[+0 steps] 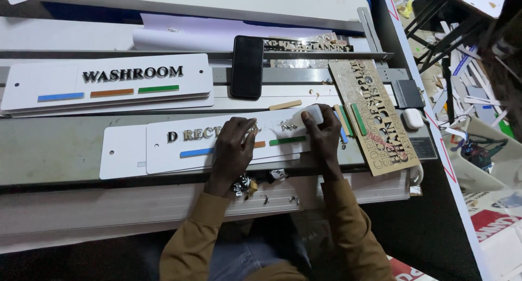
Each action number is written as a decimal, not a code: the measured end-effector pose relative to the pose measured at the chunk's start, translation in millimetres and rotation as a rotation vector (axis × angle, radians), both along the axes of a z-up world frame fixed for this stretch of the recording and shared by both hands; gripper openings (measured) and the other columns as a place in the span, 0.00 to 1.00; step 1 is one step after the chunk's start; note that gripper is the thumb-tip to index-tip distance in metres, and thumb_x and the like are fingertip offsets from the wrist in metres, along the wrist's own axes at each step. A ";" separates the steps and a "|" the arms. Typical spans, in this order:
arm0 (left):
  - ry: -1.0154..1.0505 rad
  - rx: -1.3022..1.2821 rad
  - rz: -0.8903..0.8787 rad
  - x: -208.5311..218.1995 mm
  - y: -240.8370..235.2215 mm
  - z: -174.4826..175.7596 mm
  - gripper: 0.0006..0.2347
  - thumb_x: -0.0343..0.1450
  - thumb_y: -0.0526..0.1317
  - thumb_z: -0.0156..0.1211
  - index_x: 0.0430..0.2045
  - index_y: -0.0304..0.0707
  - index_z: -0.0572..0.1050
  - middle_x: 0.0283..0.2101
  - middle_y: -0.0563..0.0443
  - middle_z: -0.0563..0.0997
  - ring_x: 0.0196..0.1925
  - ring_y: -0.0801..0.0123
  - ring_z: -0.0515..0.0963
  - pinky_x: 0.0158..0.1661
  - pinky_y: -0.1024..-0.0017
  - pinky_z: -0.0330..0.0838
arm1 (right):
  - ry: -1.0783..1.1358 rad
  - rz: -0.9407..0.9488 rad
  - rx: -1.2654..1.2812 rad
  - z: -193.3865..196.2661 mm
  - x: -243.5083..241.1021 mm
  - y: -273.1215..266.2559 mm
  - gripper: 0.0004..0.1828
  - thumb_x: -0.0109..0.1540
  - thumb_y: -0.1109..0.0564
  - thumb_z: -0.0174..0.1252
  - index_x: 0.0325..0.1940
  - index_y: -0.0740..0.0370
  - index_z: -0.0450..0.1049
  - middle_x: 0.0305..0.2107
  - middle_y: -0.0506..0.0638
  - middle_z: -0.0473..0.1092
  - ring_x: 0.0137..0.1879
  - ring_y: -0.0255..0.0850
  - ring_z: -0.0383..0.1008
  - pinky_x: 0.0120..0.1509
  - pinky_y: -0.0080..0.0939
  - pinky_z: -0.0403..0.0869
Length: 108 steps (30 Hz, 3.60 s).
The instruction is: Assembling a directional sign by gluing and precisely placing individual laser-cut letters onto a plastic base.
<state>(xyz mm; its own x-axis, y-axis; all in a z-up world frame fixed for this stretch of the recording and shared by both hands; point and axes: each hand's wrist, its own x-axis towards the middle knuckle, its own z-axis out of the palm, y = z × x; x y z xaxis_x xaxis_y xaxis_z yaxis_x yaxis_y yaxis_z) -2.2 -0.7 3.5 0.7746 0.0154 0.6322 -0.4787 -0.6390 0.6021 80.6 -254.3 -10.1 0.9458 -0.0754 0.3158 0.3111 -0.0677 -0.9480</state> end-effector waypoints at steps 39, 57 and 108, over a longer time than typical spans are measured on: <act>-0.037 -0.019 0.002 2.4 -0.8 -5.6 0.12 0.79 0.30 0.66 0.56 0.33 0.84 0.44 0.41 0.82 0.45 0.45 0.85 0.43 0.52 0.81 | -0.011 0.082 -0.043 4.6 -3.5 1.7 0.21 0.69 0.46 0.77 0.55 0.64 0.81 0.38 0.57 0.77 0.49 0.42 0.81 0.52 0.49 0.81; -0.051 -0.028 0.012 3.0 -0.1 -7.8 0.11 0.79 0.31 0.67 0.55 0.32 0.84 0.44 0.40 0.83 0.47 0.43 0.86 0.45 0.51 0.82 | -0.015 0.096 -0.065 1.6 -1.4 -3.8 0.25 0.70 0.43 0.76 0.58 0.64 0.80 0.39 0.56 0.75 0.46 0.43 0.80 0.48 0.47 0.80; -0.063 -0.047 -0.040 3.3 2.7 -4.8 0.11 0.78 0.32 0.69 0.56 0.34 0.85 0.44 0.41 0.87 0.47 0.45 0.89 0.47 0.53 0.83 | -0.425 0.253 -0.646 17.5 -19.5 58.1 0.10 0.64 0.60 0.75 0.48 0.47 0.89 0.39 0.48 0.82 0.49 0.52 0.83 0.49 0.53 0.83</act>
<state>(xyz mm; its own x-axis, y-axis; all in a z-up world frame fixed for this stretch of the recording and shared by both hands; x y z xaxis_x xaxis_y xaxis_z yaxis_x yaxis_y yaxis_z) 1.2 1.9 -1.2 0.7340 0.0162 0.6790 -0.5411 -0.5903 0.5990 61.1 -196.3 7.4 0.6995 0.4446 0.5594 0.7146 -0.4407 -0.5433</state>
